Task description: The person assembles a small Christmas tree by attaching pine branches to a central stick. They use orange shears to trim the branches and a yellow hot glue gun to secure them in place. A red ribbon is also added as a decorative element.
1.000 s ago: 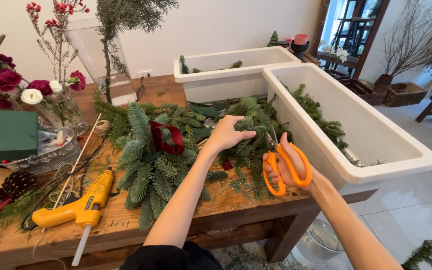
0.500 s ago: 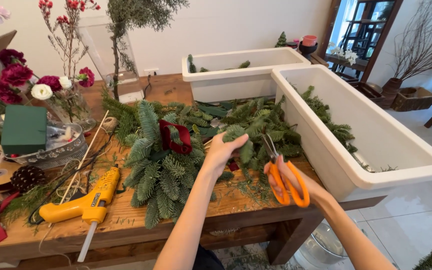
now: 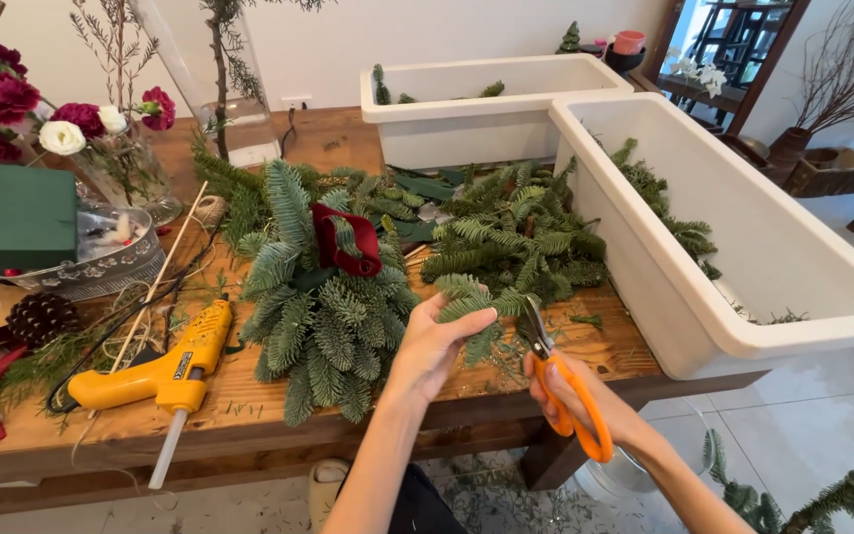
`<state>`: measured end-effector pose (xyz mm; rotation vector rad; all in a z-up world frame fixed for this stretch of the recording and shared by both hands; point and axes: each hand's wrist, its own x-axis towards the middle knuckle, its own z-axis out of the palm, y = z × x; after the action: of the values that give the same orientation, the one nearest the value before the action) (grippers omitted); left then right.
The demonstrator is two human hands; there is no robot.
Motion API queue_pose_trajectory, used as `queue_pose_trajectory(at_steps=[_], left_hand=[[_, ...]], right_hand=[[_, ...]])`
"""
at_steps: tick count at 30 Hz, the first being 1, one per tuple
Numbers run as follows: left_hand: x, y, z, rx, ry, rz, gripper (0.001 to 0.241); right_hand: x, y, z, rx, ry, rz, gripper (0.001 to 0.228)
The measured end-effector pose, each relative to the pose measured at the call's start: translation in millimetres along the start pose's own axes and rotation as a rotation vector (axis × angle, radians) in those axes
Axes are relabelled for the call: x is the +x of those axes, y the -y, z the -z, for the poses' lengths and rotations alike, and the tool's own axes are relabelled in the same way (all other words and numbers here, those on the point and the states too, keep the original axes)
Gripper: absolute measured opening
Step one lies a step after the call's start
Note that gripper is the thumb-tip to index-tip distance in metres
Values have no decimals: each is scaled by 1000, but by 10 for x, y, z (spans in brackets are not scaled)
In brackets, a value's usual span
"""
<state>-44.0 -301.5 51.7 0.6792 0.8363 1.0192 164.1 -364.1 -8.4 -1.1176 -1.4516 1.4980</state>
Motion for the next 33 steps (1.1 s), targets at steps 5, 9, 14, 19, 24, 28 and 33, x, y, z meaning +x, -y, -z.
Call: queue_pose_trajectory(at_steps=[5,9,14,19,24,28,33], left_hand=[[-122,97,113,464,116,-634,25],[-231,-9,188,755,418,-826,37],[-229,-7,160,751,478,-783,42],[-178,255,164,144,148,-549,64],[-404,385,-84,476,-13,-91,104],[-283,325,-113,271,-99,-120,31],[-220,123,10,481,-43,-259,20]], right_hand=[[-5,9,-118,221,60,116,62],[198,-312,161,476,-92,280,62],[73,264,-125,454,-310,242,24],[44,269,-308,533,-558,349,26],[41,208,-555,542,-662,417,27],[-17,69,-478,294,-651,389,21],[-321,-325,-18,-71,-259,27,25]])
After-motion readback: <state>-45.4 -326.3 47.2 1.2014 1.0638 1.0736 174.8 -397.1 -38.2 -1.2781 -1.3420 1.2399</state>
